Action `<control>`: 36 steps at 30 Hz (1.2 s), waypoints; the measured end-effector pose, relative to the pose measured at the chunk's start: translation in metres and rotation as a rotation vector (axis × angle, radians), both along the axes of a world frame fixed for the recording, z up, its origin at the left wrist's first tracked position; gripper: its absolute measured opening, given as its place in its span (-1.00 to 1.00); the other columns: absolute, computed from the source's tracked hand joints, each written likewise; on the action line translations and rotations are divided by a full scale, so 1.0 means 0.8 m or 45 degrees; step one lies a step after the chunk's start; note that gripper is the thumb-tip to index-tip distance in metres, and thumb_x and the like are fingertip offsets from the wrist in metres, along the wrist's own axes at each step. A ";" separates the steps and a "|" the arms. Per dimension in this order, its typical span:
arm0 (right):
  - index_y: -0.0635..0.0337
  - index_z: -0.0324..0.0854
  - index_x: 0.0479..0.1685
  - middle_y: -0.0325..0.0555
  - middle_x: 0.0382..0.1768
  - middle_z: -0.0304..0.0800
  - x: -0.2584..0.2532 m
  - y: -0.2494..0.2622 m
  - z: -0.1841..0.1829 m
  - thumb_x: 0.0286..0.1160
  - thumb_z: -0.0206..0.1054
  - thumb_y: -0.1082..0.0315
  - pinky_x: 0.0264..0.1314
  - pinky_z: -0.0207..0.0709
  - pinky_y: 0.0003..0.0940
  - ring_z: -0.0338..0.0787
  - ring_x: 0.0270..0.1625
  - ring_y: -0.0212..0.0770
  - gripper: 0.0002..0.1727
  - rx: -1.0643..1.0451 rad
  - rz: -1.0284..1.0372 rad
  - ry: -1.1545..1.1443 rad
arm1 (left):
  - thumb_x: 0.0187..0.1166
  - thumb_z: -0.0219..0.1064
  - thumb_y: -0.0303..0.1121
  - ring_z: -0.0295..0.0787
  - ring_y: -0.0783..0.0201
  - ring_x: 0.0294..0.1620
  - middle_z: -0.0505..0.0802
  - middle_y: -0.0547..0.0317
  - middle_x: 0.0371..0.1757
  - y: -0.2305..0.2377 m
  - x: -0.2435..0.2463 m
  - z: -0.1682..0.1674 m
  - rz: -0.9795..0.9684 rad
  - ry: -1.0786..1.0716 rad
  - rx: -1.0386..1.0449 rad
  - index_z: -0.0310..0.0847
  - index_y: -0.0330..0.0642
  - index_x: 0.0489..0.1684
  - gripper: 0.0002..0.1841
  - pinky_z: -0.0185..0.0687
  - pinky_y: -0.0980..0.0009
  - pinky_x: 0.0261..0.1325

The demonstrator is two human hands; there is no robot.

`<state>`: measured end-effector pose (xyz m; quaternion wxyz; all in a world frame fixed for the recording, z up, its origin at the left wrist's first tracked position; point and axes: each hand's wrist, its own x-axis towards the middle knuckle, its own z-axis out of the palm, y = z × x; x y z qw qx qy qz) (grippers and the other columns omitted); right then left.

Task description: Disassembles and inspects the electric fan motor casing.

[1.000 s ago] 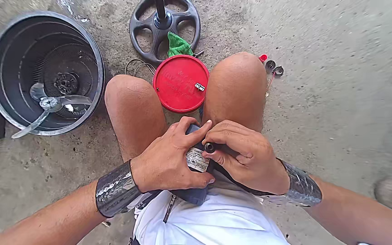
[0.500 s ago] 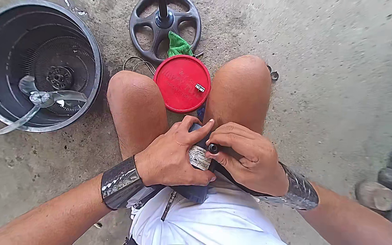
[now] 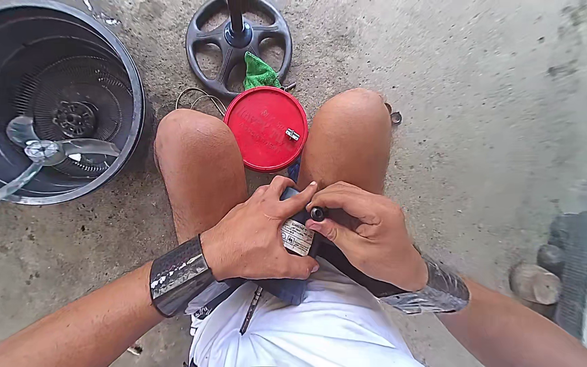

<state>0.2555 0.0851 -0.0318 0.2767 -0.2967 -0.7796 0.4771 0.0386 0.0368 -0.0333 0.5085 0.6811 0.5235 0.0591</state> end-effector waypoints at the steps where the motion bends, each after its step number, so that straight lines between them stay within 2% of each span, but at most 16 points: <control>1: 0.32 0.81 -0.08 -0.07 -0.09 0.90 -0.001 -0.005 0.000 0.55 0.48 0.31 0.25 0.73 -0.41 0.84 0.09 -0.30 -0.79 0.050 -0.011 -0.017 | 0.03 0.43 0.51 0.51 0.15 0.43 0.44 0.17 0.60 -0.002 0.000 -0.002 0.006 -0.005 0.005 0.07 0.45 0.86 0.16 0.66 0.06 0.16; 4: 0.27 0.74 -0.06 0.01 -0.12 0.88 0.010 0.000 -0.004 0.64 0.37 0.33 0.33 0.66 -0.32 0.84 0.10 -0.16 -0.83 0.551 0.191 -0.052 | 0.00 0.43 0.53 0.49 0.12 0.45 0.44 0.16 0.62 -0.003 0.001 -0.003 0.007 -0.002 0.011 0.03 0.45 0.88 0.19 0.65 0.03 0.17; 5: 0.26 0.74 -0.06 0.02 -0.12 0.87 0.012 0.004 -0.003 0.64 0.36 0.34 0.32 0.66 -0.32 0.83 0.09 -0.15 -0.84 0.585 0.234 -0.050 | 0.00 0.42 0.53 0.49 0.11 0.46 0.44 0.15 0.62 -0.003 0.001 -0.003 0.004 0.001 0.010 0.03 0.46 0.88 0.19 0.65 0.02 0.16; 6: 0.27 0.75 -0.06 0.00 -0.12 0.88 0.011 0.007 -0.001 0.65 0.36 0.32 0.30 0.66 -0.36 0.83 0.09 -0.19 -0.82 0.503 0.234 -0.057 | 0.00 0.43 0.52 0.49 0.11 0.47 0.43 0.15 0.63 -0.002 0.000 -0.002 0.010 0.001 0.007 0.03 0.48 0.87 0.19 0.64 0.01 0.18; 9: 0.37 0.81 -0.07 -0.05 -0.11 0.90 0.001 0.004 0.004 0.55 0.48 0.33 0.21 0.75 -0.43 0.85 0.05 -0.33 -0.77 -0.030 0.051 -0.020 | 0.01 0.40 0.55 0.52 0.16 0.42 0.45 0.16 0.59 -0.005 -0.002 -0.004 0.037 -0.016 0.030 0.08 0.46 0.86 0.16 0.65 0.07 0.20; 10: 0.38 0.81 -0.08 -0.05 -0.11 0.90 -0.002 0.003 0.005 0.53 0.49 0.33 0.20 0.76 -0.42 0.86 0.05 -0.33 -0.77 -0.080 0.020 -0.005 | 0.01 0.40 0.55 0.51 0.19 0.42 0.45 0.18 0.58 -0.005 -0.003 -0.005 0.048 -0.026 0.037 0.09 0.48 0.85 0.16 0.64 0.09 0.22; 11: 0.37 0.81 -0.08 -0.04 -0.10 0.90 -0.003 0.001 0.005 0.55 0.48 0.33 0.22 0.75 -0.42 0.85 0.05 -0.32 -0.77 -0.035 0.026 -0.006 | 0.00 0.41 0.55 0.51 0.21 0.42 0.46 0.20 0.58 -0.005 -0.004 -0.005 0.052 -0.030 0.036 0.08 0.48 0.85 0.16 0.64 0.10 0.22; 14: 0.31 0.77 -0.09 0.02 -0.12 0.88 0.003 -0.001 0.004 0.63 0.39 0.32 0.31 0.68 -0.37 0.84 0.10 -0.22 -0.80 0.358 0.188 -0.028 | 0.00 0.40 0.55 0.50 0.16 0.43 0.45 0.19 0.61 -0.008 -0.004 -0.005 0.028 -0.021 0.021 0.04 0.47 0.87 0.19 0.64 0.04 0.19; 15: 0.31 0.77 -0.09 0.01 -0.12 0.89 0.004 0.000 0.004 0.63 0.39 0.32 0.31 0.68 -0.38 0.84 0.10 -0.23 -0.80 0.352 0.198 -0.032 | 0.00 0.40 0.55 0.50 0.16 0.44 0.45 0.18 0.61 -0.007 -0.004 -0.005 0.019 -0.019 0.015 0.03 0.47 0.88 0.19 0.63 0.04 0.20; 19: 0.35 0.81 -0.08 -0.08 -0.10 0.90 -0.002 0.005 0.002 0.50 0.53 0.33 0.12 0.82 -0.42 0.87 -0.02 -0.34 -0.78 -0.146 0.000 -0.009 | 0.00 0.41 0.54 0.52 0.22 0.40 0.45 0.21 0.59 -0.005 -0.004 -0.007 0.042 -0.019 0.013 0.10 0.49 0.85 0.16 0.65 0.11 0.19; 20: 0.34 0.81 -0.08 -0.09 -0.10 0.89 -0.003 0.003 0.002 0.51 0.52 0.34 0.12 0.82 -0.42 0.87 -0.01 -0.34 -0.78 -0.133 0.000 -0.018 | 0.00 0.41 0.54 0.52 0.24 0.39 0.46 0.21 0.58 -0.006 -0.004 -0.009 0.047 -0.025 0.011 0.10 0.47 0.85 0.16 0.65 0.12 0.19; 24: 0.30 0.77 -0.06 0.00 -0.10 0.89 0.008 0.003 0.004 0.63 0.39 0.32 0.33 0.68 -0.37 0.84 0.12 -0.23 -0.81 0.366 0.216 -0.050 | 0.00 0.43 0.51 0.50 0.15 0.44 0.45 0.17 0.61 -0.007 -0.004 -0.006 0.025 -0.036 -0.003 0.05 0.43 0.87 0.19 0.64 0.03 0.19; 29: 0.36 0.79 -0.05 -0.06 -0.07 0.89 0.012 0.010 -0.006 0.55 0.49 0.32 0.15 0.77 -0.45 0.85 0.04 -0.35 -0.76 -0.102 0.111 0.048 | 0.02 0.45 0.50 0.50 0.15 0.44 0.42 0.13 0.61 -0.004 -0.005 -0.007 0.018 -0.050 -0.016 0.03 0.44 0.88 0.18 0.63 0.05 0.21; 32: 0.37 0.77 -0.04 -0.07 -0.06 0.88 0.014 0.009 -0.001 0.52 0.51 0.35 0.09 0.78 -0.47 0.85 -0.01 -0.38 -0.76 -0.264 0.106 0.044 | 0.04 0.47 0.47 0.46 0.12 0.48 0.40 0.12 0.64 -0.006 -0.005 -0.004 0.009 -0.060 -0.017 0.01 0.46 0.88 0.18 0.61 0.05 0.22; 34: 0.36 0.76 -0.03 -0.09 -0.05 0.86 0.014 0.017 0.007 0.54 0.49 0.33 0.13 0.77 -0.49 0.84 0.02 -0.39 -0.76 -0.222 0.190 -0.049 | 0.05 0.48 0.46 0.46 0.08 0.49 0.40 0.11 0.64 -0.006 -0.004 -0.003 0.013 -0.056 -0.023 0.00 0.45 0.89 0.18 0.60 0.02 0.24; 36: 0.30 0.76 0.04 -0.09 -0.06 0.86 0.015 0.022 0.010 0.61 0.44 0.23 0.22 0.69 -0.49 0.80 0.08 -0.38 -0.72 0.016 0.289 -0.171 | 0.04 0.49 0.45 0.46 0.06 0.48 0.40 0.11 0.64 -0.006 -0.002 -0.002 0.015 -0.035 -0.044 0.00 0.44 0.89 0.19 0.59 0.01 0.25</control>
